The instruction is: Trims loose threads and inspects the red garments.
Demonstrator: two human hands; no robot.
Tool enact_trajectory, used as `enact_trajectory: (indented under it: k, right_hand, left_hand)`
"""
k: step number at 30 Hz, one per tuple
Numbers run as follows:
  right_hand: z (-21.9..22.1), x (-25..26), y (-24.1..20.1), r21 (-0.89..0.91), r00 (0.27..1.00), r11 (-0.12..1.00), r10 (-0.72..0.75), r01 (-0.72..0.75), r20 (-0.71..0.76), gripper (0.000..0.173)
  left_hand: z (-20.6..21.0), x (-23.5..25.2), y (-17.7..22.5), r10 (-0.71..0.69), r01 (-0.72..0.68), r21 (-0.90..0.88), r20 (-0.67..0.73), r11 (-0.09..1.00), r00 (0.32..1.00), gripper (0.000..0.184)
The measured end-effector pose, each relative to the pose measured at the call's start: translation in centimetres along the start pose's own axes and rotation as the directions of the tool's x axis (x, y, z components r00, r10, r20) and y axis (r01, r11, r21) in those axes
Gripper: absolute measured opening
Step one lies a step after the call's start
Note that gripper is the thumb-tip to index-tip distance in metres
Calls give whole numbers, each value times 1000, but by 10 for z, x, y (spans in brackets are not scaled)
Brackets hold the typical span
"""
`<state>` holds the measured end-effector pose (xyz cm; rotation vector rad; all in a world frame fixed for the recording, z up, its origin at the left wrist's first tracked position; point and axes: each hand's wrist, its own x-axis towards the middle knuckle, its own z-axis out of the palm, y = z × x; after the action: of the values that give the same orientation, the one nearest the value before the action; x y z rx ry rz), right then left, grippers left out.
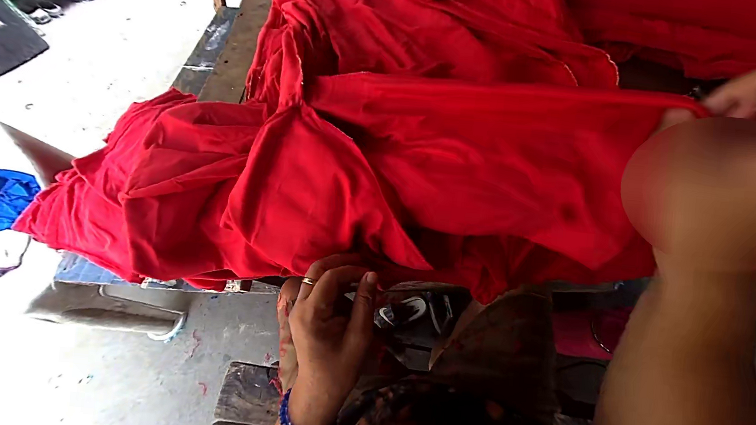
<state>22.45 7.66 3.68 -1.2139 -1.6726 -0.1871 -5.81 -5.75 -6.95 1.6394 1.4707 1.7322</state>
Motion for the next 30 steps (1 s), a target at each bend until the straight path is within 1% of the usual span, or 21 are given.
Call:
enact_trajectory:
  k: [2,3,4,6,8,10,11,13,15,16,17,18,19,21,22,23,25,26,27,28,30]
  right_hand:
    - [14,9,16,-114,971,976,198,-183,135,37]
    - [19,7,22,-140,934,948,308,-285,184,38]
    - [22,2,29,-137,908,927,370,-348,197,37]
    - [19,-18,38,-81,931,939,341,-333,132,32]
    - [8,-41,29,26,959,960,279,-280,44,26]
    - [0,-63,11,131,964,955,262,-265,39,17]
    - [-1,-73,5,181,965,948,255,-262,63,16]
    - [0,-91,1,257,965,931,244,-259,92,15]
    - [2,-102,2,317,967,913,240,-256,89,15]
    - [2,-105,0,360,966,896,243,-259,90,14]
    - [2,-106,-5,413,964,871,244,-266,105,15]
    - [2,-106,-12,478,961,834,241,-277,136,16]
    - [5,-104,-21,547,958,786,229,-288,175,17]
    - [17,-101,-40,642,958,713,173,-281,228,19]
    - [27,-99,-47,640,969,730,129,-238,212,23]
    - [38,-98,-49,591,980,787,86,-178,180,31]
    - [57,-93,-46,386,990,920,14,-67,138,56]
    - [64,-89,-41,308,990,950,7,-52,144,61]
    - [69,-84,-35,266,989,962,26,-65,148,56]
    - [72,-78,-30,246,989,965,56,-89,139,46]
    - [70,-67,-27,272,978,944,150,-186,147,30]
  left_hand:
    - [2,-1,3,17,-18,58,14,998,1000,13]
    - [4,-1,4,41,-44,104,32,994,999,15]
    - [6,-2,5,71,-78,157,50,984,996,16]
    - [12,-8,8,116,-133,252,79,959,990,16]
    - [19,-12,8,166,-189,361,94,913,982,24]
    - [30,-9,6,194,-233,500,129,834,972,38]
    - [34,-4,1,208,-259,547,155,796,966,39]
    - [38,11,-7,243,-310,553,192,773,951,25]
    - [31,31,-3,254,-313,419,192,852,948,18]
    - [24,41,5,209,-256,280,187,925,960,18]
    - [16,52,15,127,-149,119,177,982,976,18]
    - [9,62,25,19,-14,-31,162,999,987,17]
    - [3,73,33,-83,109,-164,159,980,984,16]
    - [-5,90,44,-242,284,-298,170,911,955,17]
    - [-8,96,47,-295,340,-329,180,881,938,21]
    - [-10,100,50,-332,379,-354,190,855,924,26]
    - [-18,104,56,-333,397,-416,221,818,917,31]
    - [-23,105,59,-313,387,-459,230,800,921,33]
    - [-30,107,62,-296,370,-499,224,784,928,35]
    - [-37,110,66,-278,351,-516,215,782,936,36]
    - [-46,125,70,-289,322,-457,143,829,947,36]
